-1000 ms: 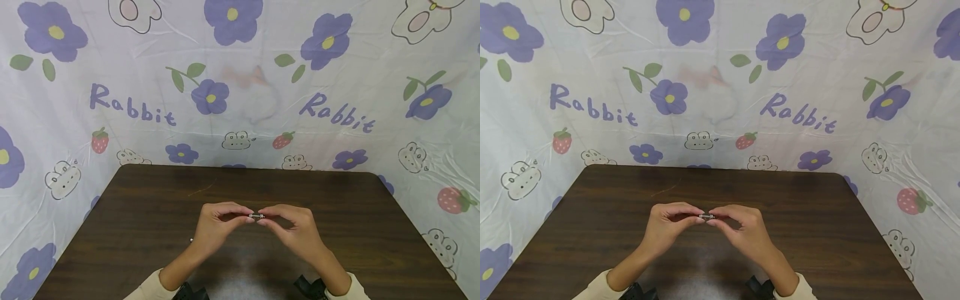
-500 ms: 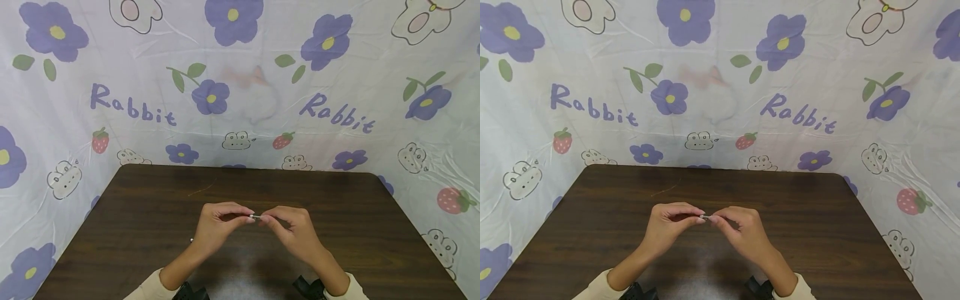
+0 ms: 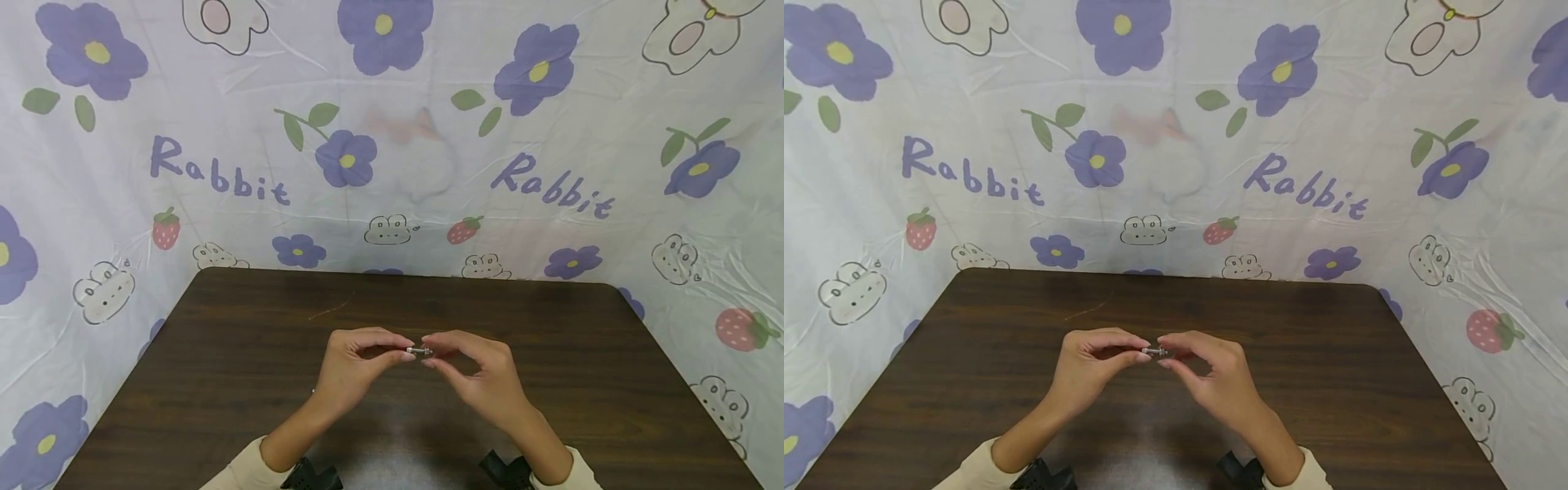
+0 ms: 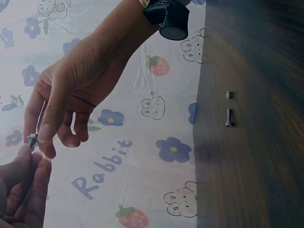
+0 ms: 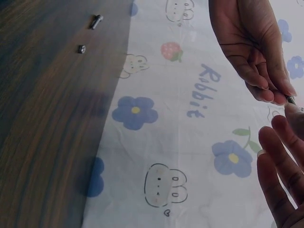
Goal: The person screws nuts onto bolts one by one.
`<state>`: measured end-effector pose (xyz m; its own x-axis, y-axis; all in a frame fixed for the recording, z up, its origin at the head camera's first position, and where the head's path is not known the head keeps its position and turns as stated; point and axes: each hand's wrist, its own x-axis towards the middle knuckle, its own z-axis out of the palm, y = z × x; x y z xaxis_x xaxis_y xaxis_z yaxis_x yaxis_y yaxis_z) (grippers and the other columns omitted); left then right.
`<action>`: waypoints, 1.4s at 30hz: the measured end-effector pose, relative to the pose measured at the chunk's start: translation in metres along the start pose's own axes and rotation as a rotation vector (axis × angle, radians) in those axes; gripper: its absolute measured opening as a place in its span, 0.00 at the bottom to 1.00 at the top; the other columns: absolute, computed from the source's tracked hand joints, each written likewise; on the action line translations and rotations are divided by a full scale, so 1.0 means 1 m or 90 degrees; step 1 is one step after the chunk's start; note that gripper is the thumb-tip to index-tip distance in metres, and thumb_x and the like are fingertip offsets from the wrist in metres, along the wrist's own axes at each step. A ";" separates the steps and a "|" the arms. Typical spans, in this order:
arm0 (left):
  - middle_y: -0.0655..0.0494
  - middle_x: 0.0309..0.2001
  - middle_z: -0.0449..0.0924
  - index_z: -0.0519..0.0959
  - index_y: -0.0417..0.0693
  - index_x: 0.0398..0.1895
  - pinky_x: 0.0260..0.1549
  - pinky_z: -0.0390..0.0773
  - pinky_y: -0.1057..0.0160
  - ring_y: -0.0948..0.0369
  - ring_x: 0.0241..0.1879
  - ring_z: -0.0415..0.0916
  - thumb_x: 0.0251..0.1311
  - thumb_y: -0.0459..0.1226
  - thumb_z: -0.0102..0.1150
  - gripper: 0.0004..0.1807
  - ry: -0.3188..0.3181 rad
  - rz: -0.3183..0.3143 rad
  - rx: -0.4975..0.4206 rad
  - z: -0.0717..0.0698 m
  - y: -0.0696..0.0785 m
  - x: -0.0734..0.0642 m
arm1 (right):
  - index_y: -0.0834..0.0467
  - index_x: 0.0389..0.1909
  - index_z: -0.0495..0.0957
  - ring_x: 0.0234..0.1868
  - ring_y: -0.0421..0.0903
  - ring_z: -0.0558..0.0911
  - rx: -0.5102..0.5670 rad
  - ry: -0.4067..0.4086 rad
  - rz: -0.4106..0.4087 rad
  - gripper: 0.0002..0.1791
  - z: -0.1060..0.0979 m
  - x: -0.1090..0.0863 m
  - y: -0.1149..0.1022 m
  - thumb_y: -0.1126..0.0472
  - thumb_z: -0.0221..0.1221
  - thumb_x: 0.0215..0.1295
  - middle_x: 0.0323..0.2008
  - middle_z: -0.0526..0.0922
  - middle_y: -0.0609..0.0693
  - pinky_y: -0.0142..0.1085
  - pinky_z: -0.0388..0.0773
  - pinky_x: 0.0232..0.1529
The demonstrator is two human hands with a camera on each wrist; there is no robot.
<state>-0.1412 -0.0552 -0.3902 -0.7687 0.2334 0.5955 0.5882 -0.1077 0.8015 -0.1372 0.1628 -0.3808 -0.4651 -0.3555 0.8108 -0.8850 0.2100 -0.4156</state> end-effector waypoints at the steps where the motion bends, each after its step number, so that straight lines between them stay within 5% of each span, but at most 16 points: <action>1: 0.50 0.34 0.89 0.89 0.38 0.36 0.32 0.87 0.57 0.57 0.34 0.87 0.56 0.27 0.72 0.05 -0.001 0.001 -0.004 0.000 0.000 0.000 | 0.61 0.48 0.85 0.35 0.45 0.87 0.003 0.002 -0.002 0.22 0.000 0.000 0.000 0.76 0.74 0.50 0.40 0.89 0.53 0.34 0.85 0.38; 7: 0.50 0.34 0.89 0.89 0.38 0.36 0.32 0.87 0.57 0.58 0.33 0.87 0.56 0.27 0.72 0.05 -0.001 0.000 -0.007 0.001 -0.001 -0.001 | 0.61 0.44 0.86 0.34 0.44 0.87 0.004 0.008 -0.013 0.21 0.000 -0.001 0.001 0.78 0.73 0.48 0.37 0.89 0.52 0.33 0.85 0.37; 15: 0.51 0.34 0.89 0.89 0.39 0.36 0.32 0.87 0.56 0.57 0.34 0.87 0.56 0.28 0.72 0.05 -0.004 -0.003 0.002 0.001 -0.001 -0.002 | 0.61 0.44 0.86 0.34 0.44 0.88 0.003 0.002 -0.011 0.10 0.000 -0.001 0.002 0.67 0.70 0.62 0.36 0.89 0.51 0.30 0.84 0.39; 28: 0.49 0.34 0.89 0.88 0.36 0.37 0.34 0.87 0.55 0.57 0.34 0.87 0.56 0.27 0.72 0.05 -0.011 -0.011 -0.016 0.003 0.000 -0.003 | 0.59 0.38 0.87 0.33 0.44 0.88 0.015 -0.002 0.009 0.03 0.000 -0.002 0.000 0.65 0.68 0.66 0.34 0.89 0.50 0.32 0.85 0.37; 37: 0.50 0.34 0.89 0.88 0.35 0.37 0.32 0.87 0.55 0.57 0.33 0.87 0.57 0.27 0.72 0.05 -0.013 -0.008 -0.016 0.004 0.001 -0.003 | 0.56 0.34 0.87 0.31 0.43 0.87 0.037 -0.033 0.051 0.08 -0.001 -0.002 -0.002 0.73 0.66 0.64 0.30 0.88 0.51 0.31 0.84 0.37; 42: 0.50 0.34 0.89 0.89 0.37 0.36 0.33 0.87 0.55 0.57 0.34 0.87 0.57 0.28 0.72 0.05 -0.013 -0.016 -0.016 0.004 0.000 -0.002 | 0.57 0.40 0.87 0.33 0.42 0.87 0.021 -0.034 0.068 0.07 -0.001 -0.003 -0.002 0.67 0.70 0.62 0.34 0.89 0.50 0.30 0.84 0.40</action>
<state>-0.1383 -0.0520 -0.3917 -0.7776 0.2568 0.5739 0.5618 -0.1261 0.8176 -0.1342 0.1641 -0.3820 -0.5564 -0.3810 0.7384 -0.8302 0.2189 -0.5127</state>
